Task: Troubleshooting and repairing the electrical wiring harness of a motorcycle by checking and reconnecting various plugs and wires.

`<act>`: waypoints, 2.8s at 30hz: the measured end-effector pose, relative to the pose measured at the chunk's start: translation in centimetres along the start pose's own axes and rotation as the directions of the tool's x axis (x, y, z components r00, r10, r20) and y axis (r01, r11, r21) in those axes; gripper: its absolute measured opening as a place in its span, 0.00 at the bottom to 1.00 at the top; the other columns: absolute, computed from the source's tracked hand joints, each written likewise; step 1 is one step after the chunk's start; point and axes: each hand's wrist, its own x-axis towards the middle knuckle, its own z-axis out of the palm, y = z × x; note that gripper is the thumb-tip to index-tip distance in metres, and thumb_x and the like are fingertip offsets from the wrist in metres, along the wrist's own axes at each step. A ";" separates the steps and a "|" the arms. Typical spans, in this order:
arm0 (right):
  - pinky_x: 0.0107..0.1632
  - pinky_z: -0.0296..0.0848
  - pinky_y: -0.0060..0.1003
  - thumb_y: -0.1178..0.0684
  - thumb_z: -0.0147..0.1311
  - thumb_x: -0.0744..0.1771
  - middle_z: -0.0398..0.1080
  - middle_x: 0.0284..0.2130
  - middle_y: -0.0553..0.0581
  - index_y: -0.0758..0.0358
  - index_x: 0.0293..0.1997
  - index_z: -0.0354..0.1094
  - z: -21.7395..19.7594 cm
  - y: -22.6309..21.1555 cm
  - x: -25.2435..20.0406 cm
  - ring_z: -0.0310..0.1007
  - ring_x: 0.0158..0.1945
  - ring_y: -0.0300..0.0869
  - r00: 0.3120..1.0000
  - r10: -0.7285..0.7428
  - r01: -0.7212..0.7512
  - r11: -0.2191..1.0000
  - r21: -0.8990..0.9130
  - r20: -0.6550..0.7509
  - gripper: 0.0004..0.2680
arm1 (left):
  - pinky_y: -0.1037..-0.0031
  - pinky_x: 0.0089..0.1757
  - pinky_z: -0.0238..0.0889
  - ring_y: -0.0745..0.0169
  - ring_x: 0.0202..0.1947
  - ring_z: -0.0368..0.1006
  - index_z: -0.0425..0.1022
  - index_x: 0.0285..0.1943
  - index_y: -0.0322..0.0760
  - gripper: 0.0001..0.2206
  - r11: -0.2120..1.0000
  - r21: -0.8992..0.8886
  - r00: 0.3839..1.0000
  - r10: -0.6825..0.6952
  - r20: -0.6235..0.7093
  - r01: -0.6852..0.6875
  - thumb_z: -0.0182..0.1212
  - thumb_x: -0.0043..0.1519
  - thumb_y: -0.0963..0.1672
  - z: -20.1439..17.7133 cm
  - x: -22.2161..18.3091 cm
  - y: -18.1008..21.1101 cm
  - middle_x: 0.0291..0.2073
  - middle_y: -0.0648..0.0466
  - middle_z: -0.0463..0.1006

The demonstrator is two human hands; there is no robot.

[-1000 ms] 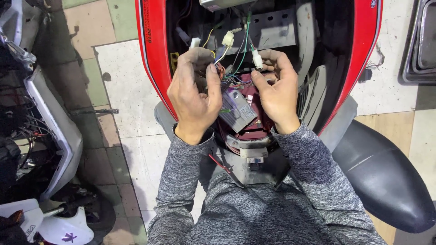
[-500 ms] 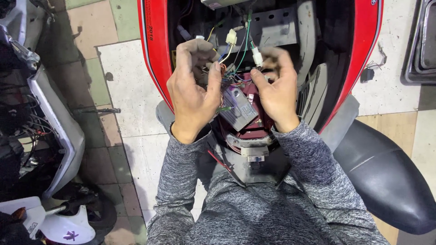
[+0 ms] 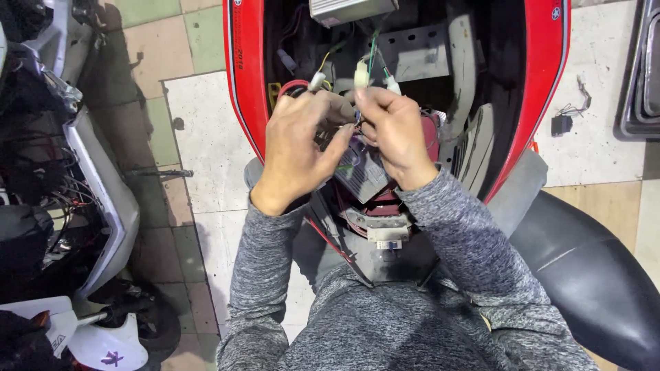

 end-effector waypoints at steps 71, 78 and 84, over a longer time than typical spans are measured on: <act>0.24 0.71 0.24 0.53 0.53 0.70 0.74 0.23 0.52 0.63 0.35 0.71 -3.0 0.8 -5.4 0.71 0.19 0.34 0.934 -0.326 0.356 0.810 -0.467 0.146 0.07 | 0.48 0.38 0.70 0.32 0.38 0.75 0.66 0.54 0.33 0.18 0.965 0.260 0.798 -0.188 0.572 0.041 0.60 0.56 0.36 1.1 9.4 -5.5 0.38 0.37 0.77; 0.27 0.69 0.23 0.62 0.45 0.71 0.67 0.38 0.55 0.66 0.52 0.63 -4.5 1.7 -2.5 0.66 0.31 0.33 0.834 -0.514 0.447 0.843 -0.300 -0.200 0.05 | 0.53 0.38 0.72 0.38 0.35 0.78 0.76 0.39 0.35 0.05 0.958 0.186 0.873 -0.278 0.400 0.220 0.64 0.56 0.36 1.6 9.0 -5.9 0.34 0.43 0.81; 0.67 0.68 0.43 0.52 0.55 0.66 0.68 0.63 0.60 0.63 0.64 0.63 -2.0 -2.6 3.9 0.69 0.66 0.47 0.955 -0.149 0.030 0.909 -0.415 -0.256 0.19 | 0.60 0.52 0.70 0.50 0.45 0.80 0.81 0.54 0.39 0.18 0.960 0.183 0.790 -0.279 0.546 0.212 0.75 0.56 0.46 0.9 10.0 -4.6 0.47 0.47 0.83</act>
